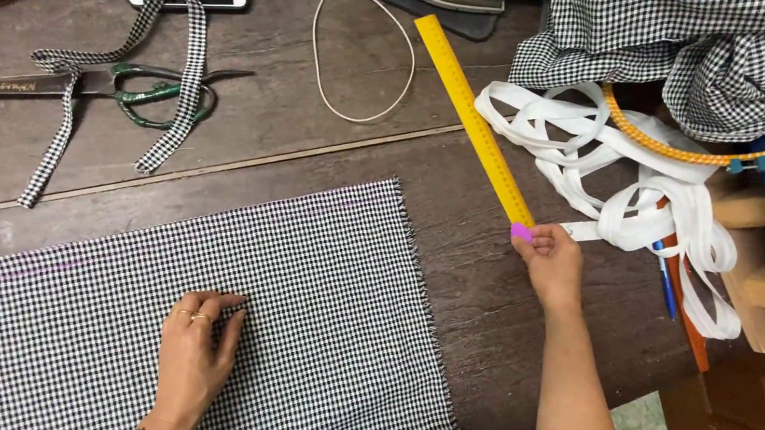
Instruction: Measuring, marking, and cutting checkered fabric using a ruler, tailor's chalk, and scissors on a workbench.
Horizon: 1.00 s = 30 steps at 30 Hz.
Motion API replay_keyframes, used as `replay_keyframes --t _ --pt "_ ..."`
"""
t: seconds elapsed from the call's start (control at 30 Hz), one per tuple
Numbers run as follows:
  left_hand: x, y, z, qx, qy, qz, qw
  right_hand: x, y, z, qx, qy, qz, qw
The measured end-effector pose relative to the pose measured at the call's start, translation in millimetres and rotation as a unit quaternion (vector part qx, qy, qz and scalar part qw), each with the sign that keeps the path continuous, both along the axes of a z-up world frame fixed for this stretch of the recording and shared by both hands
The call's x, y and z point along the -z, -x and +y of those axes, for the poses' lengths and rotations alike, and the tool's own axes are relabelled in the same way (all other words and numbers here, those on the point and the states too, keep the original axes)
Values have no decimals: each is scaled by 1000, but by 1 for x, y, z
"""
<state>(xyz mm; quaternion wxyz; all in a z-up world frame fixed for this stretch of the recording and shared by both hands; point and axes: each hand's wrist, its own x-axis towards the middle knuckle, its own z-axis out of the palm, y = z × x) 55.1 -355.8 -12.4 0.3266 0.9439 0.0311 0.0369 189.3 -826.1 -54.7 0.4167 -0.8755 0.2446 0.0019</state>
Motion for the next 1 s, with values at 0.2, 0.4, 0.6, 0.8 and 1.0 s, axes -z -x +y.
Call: replay_keyframes --t 0.2,0.4,0.6,0.8,1.0 --pt "5 0 -1 -16 0 16 1000 2 0 -3 -13 -9 -6 1000" --pt "21 2 1 -24 -22 -9 999 -3 -3 1 3 18 -5 1000" --pt "33 4 -1 -32 -52 -61 996 -11 -5 5 -1 22 22 1000" --pt "33 5 -3 -47 -56 -55 996 -46 -10 33 -9 -86 112 990" --pt "33 5 -3 -47 -54 -55 996 -32 -19 31 -33 -74 98 992"
